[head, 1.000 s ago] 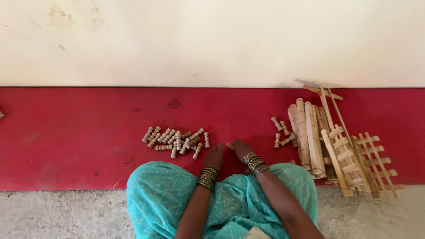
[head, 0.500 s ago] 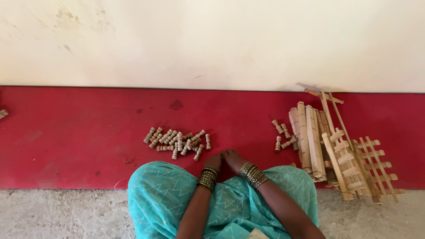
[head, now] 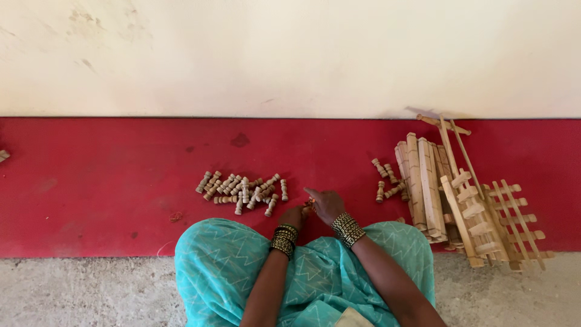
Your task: The person sits on the floor and handles small wooden dowel-like pieces, arranging them into piles. Then the person picks up a small wooden frame and inserts the dowels into its slots, assembling the structure.
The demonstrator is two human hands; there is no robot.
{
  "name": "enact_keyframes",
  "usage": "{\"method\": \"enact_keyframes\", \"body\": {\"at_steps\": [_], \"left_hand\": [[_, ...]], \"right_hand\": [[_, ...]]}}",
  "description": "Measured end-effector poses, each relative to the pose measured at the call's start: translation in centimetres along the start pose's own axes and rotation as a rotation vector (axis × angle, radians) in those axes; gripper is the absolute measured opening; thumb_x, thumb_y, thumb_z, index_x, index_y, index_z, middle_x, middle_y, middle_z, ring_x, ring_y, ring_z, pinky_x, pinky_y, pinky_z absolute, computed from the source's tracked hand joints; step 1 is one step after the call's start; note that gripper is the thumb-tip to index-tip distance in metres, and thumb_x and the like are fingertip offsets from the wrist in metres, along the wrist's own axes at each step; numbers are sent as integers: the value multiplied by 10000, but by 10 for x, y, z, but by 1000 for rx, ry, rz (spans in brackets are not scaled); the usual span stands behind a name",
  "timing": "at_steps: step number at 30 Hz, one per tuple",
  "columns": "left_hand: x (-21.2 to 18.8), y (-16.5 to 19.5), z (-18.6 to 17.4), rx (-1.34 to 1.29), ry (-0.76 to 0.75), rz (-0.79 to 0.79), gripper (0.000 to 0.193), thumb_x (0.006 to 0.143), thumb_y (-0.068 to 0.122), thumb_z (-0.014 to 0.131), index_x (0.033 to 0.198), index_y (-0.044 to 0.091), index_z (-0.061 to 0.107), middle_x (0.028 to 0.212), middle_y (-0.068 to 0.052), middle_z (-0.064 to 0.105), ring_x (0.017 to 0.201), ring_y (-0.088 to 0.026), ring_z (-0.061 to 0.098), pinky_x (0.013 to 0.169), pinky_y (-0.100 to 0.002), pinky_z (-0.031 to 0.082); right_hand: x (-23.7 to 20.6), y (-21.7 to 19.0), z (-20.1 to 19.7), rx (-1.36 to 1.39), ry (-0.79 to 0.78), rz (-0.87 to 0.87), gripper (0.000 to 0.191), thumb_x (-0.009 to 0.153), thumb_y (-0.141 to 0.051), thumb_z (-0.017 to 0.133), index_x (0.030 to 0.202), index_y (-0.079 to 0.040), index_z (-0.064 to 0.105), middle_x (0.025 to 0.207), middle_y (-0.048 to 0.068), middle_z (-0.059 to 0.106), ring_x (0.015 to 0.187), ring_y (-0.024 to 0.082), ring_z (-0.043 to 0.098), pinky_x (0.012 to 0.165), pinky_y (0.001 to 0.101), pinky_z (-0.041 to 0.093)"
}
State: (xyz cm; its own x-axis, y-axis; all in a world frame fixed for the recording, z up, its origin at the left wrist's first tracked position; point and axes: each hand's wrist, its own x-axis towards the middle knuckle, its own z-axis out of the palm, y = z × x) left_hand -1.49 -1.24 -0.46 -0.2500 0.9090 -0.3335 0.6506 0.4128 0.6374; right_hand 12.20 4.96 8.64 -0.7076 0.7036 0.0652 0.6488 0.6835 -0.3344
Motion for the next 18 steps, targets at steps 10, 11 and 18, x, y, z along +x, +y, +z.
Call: {"method": "enact_keyframes", "body": {"at_steps": [10,11,18], "left_hand": [[6,1,-1,-5,3,221,337,1004,325,508,1191,68,619,1088,-254,705,1003,-443,672,863,-555,534],[6,2,-2,2,-21,219,332,1012,322,504,1184,66,625,1095,-258,700,1010,-445,671,869,-554,532],[4,5,-1,58,-125,317,335,1018,312,489,1228,72,594,1104,-265,693,994,-451,676,842,-550,538]], "right_hand": [[0,8,25,-17,-162,-256,353,931,-147,588,1276,-75,560,1195,166,682,1131,342,620,980,510,418],[0,8,26,-73,-207,-265,425,872,-135,602,1287,-64,543,1216,178,663,1140,346,605,973,516,412],[-3,10,25,-241,-265,-146,212,983,-215,532,1108,-84,642,1088,148,707,1059,324,684,906,451,562]]}}
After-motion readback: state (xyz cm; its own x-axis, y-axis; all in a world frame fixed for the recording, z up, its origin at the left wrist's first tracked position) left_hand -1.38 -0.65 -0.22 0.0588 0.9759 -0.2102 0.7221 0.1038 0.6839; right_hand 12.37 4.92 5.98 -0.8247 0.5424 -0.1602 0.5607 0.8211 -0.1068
